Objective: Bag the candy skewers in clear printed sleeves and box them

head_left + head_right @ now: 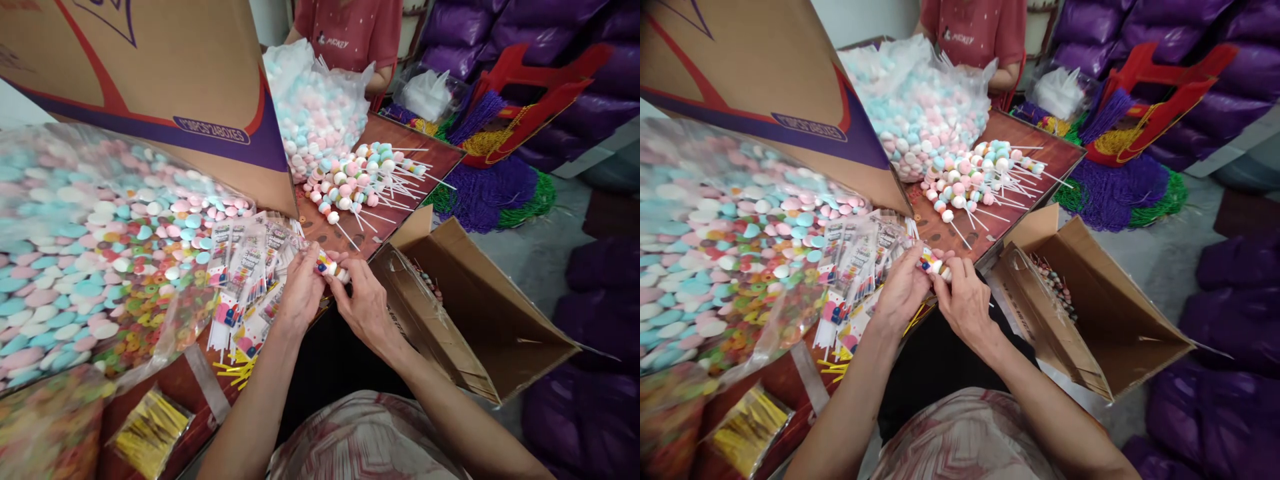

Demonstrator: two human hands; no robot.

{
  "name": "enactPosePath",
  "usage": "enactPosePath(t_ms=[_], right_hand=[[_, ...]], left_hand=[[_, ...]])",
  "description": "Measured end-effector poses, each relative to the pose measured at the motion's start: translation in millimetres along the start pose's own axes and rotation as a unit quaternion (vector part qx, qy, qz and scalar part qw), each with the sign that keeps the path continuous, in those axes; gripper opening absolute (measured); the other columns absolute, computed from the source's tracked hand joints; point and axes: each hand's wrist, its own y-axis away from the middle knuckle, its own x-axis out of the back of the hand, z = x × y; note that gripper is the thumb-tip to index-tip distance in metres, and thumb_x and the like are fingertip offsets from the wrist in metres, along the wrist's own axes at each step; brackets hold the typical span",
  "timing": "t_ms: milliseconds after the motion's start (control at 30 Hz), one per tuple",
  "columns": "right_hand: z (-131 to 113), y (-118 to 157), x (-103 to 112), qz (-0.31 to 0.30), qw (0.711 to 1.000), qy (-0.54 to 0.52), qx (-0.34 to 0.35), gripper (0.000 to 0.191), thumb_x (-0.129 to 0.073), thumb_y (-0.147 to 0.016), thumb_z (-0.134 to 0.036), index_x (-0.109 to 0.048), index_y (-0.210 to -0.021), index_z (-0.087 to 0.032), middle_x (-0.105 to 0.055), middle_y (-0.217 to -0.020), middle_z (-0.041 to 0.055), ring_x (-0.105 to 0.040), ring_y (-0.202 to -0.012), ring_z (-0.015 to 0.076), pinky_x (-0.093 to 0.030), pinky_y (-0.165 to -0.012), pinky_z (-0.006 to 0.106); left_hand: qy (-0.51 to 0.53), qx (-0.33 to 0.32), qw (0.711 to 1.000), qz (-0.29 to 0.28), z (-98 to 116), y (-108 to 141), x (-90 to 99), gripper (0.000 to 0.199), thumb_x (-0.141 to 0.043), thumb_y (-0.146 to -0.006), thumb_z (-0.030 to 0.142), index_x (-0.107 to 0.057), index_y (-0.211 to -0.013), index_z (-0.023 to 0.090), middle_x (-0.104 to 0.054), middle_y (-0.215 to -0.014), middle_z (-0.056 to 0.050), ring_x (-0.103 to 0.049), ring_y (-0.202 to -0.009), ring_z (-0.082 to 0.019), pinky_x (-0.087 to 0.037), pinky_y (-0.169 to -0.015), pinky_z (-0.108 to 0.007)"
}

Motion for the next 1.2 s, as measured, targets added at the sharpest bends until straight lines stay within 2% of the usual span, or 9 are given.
enactPosePath(t_ms=[100,200,267,467,667,867,1000,1100,1200], right_hand=[[0,-3,5,0.0,1.0,-0.018,-0.003,0.02,-0.055,-0.094,-0.033,-0.065,-0.107,-0.022,-0.067,-0.104,0.0073,-0.064,-0.092,0.0207,-0.047,-0.076,0.029],[-1,-7,8,0.0,1.0,0.004,-0.012,0.018,-0.055,-0.093,-0.032,-0.068,-0.1,-0.022,-0.067,-0.093,0.0053,-0.064,-0.083,0.0191,-0.045,-0.074,0.028],[-2,-8,9,0.001,1.0,0.022,-0.008,0.02,-0.053,-0.094,-0.032,-0.069,-0.1,-0.021,-0.067,-0.093,0.0057,-0.064,-0.083,0.0188,-0.045,-0.072,0.027],[1,-10,8,-0.004,0.998,0.066,0.01,0.023,-0.052,-0.095,-0.033,-0.071,-0.1,-0.022,-0.069,-0.092,0.0053,-0.065,-0.083,0.018,-0.042,-0.066,0.025],[0,-8,0,0.026,0.993,0.109,0.026,0.029,-0.051,-0.096,-0.033,-0.069,-0.115,-0.022,-0.07,-0.1,0.007,-0.065,-0.081,0.0177,-0.039,-0.062,0.026],[12,-12,9,-0.021,0.998,0.039,0.041,0.022,-0.054,-0.095,-0.037,-0.069,-0.095,-0.021,-0.066,-0.087,0.0039,-0.061,-0.076,0.0164,-0.043,-0.069,0.025],[17,-11,16,-0.055,0.996,0.027,0.059,0.025,-0.056,-0.095,-0.042,-0.069,-0.102,-0.022,-0.067,-0.091,0.0038,-0.062,-0.079,0.0166,-0.042,-0.07,0.025],[14,-9,15,-0.036,0.997,0.048,0.048,0.029,-0.057,-0.094,-0.046,-0.07,-0.108,-0.024,-0.068,-0.092,0.0034,-0.062,-0.077,0.0169,-0.039,-0.066,0.026],[9,-8,14,-0.019,0.997,0.066,0.027,0.029,-0.055,-0.095,-0.044,-0.07,-0.111,-0.026,-0.068,-0.088,0.0028,-0.061,-0.074,0.0167,-0.037,-0.062,0.026]], left_hand=[[-0.007,0.01,1.0,0.008,0,-1,1.9,0.016,-0.074,-0.08,0.024,-0.062,-0.076,0.014,-0.068,-0.072,-0.002,-0.067,-0.073,-0.013,-0.053,-0.08,-0.027],[-0.017,0.016,1.0,-0.005,0,-2,3.1,0.015,-0.072,-0.081,0.023,-0.063,-0.075,0.012,-0.07,-0.076,-0.005,-0.066,-0.072,-0.013,-0.052,-0.073,-0.025],[-0.021,0.012,1.0,-0.009,0,-2,3.4,0.014,-0.072,-0.08,0.022,-0.063,-0.074,0.012,-0.07,-0.076,-0.004,-0.066,-0.072,-0.013,-0.051,-0.072,-0.024],[-0.034,0.043,0.998,-0.011,-3,-1,6.4,0.015,-0.074,-0.077,0.022,-0.064,-0.074,0.012,-0.069,-0.078,-0.003,-0.064,-0.071,-0.011,-0.05,-0.073,-0.023],[-0.009,0.033,0.999,0.001,-10,-3,8.7,0.011,-0.069,-0.083,0.019,-0.064,-0.076,0.012,-0.066,-0.073,0.0,-0.064,-0.071,-0.011,-0.05,-0.08,-0.024],[0.002,0.053,0.999,-0.007,-5,0,11.4,0.017,-0.067,-0.088,0.028,-0.064,-0.085,0.012,-0.075,-0.088,-0.011,-0.07,-0.084,-0.018,-0.054,-0.081,-0.031],[-0.01,0.04,0.999,0.002,-2,2,12.3,0.023,-0.068,-0.087,0.034,-0.064,-0.081,0.012,-0.076,-0.09,-0.013,-0.071,-0.08,-0.019,-0.054,-0.072,-0.028],[-0.025,0.046,0.999,-0.014,-2,3,12.1,0.027,-0.067,-0.087,0.038,-0.066,-0.083,0.012,-0.076,-0.091,-0.013,-0.069,-0.073,-0.017,-0.054,-0.068,-0.028],[-0.036,0.046,0.998,-0.024,-1,3,12.8,0.029,-0.066,-0.088,0.04,-0.067,-0.081,0.012,-0.076,-0.088,-0.012,-0.069,-0.073,-0.017,-0.056,-0.074,-0.03]])
